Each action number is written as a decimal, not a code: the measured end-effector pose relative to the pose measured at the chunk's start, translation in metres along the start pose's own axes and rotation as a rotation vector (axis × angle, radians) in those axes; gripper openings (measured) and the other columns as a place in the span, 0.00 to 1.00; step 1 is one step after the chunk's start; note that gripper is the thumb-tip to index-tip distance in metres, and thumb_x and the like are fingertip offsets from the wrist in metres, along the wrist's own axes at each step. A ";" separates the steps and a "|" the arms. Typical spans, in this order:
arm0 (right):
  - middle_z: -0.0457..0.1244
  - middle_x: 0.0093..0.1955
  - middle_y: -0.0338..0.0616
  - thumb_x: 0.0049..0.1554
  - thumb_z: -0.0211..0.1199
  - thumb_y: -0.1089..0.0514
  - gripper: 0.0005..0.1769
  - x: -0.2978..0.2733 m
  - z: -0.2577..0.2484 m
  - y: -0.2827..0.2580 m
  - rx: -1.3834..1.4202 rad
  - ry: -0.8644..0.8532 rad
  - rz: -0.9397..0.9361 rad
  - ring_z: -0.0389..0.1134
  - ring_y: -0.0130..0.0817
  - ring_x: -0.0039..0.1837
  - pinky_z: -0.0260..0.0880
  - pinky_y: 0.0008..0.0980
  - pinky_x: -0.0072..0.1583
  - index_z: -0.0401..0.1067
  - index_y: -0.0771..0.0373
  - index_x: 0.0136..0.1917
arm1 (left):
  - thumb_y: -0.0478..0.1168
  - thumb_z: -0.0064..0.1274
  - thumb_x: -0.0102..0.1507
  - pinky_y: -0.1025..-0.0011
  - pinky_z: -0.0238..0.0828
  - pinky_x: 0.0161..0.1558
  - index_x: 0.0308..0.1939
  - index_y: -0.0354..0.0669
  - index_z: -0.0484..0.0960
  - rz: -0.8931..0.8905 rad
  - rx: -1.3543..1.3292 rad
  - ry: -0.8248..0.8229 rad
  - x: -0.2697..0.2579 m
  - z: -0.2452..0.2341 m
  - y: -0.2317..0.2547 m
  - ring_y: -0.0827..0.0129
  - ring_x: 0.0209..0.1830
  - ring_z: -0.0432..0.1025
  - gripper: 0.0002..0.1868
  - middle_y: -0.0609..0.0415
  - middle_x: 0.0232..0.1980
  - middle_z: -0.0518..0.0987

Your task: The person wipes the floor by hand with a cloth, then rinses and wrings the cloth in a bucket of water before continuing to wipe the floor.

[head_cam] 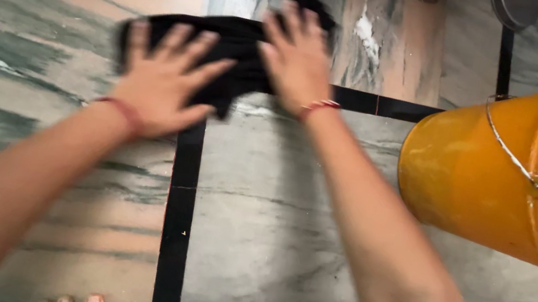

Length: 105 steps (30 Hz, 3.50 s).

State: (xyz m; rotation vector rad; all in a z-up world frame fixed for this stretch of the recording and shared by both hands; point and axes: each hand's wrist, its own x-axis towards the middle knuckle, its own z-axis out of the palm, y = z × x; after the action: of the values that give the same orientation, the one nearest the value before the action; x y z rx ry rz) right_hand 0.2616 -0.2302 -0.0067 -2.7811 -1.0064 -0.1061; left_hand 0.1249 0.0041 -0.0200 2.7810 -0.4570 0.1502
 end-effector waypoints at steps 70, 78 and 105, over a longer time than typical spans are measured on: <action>0.47 0.83 0.58 0.56 0.62 0.48 0.42 -0.037 0.017 -0.062 0.260 0.049 -0.421 0.49 0.57 0.81 0.49 0.49 0.77 0.55 0.60 0.80 | 0.63 0.39 0.67 0.39 0.23 0.75 0.75 0.42 0.64 -0.607 0.134 0.304 0.051 0.022 -0.043 0.50 0.82 0.45 0.40 0.43 0.81 0.57; 0.50 0.82 0.59 0.53 0.63 0.50 0.43 -0.162 0.004 -0.231 0.475 -0.116 -0.841 0.51 0.60 0.82 0.51 0.55 0.80 0.58 0.63 0.78 | 0.58 0.41 0.69 0.36 0.35 0.75 0.79 0.40 0.60 -0.870 0.237 0.324 -0.244 -0.023 0.045 0.47 0.82 0.49 0.39 0.42 0.82 0.59; 0.43 0.84 0.63 0.57 0.60 0.54 0.42 -0.123 0.033 -0.315 0.288 -0.094 -0.552 0.44 0.57 0.84 0.44 0.48 0.80 0.52 0.65 0.81 | 0.58 0.51 0.62 0.40 0.40 0.73 0.69 0.39 0.71 -0.806 0.151 0.510 -0.221 -0.028 -0.058 0.49 0.77 0.55 0.37 0.44 0.74 0.67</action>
State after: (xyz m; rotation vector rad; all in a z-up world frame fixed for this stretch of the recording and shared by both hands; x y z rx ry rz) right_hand -0.0344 -0.0639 -0.0085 -2.2060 -1.6418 0.0910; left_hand -0.0664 0.1302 -0.0440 2.6795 0.8082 0.6836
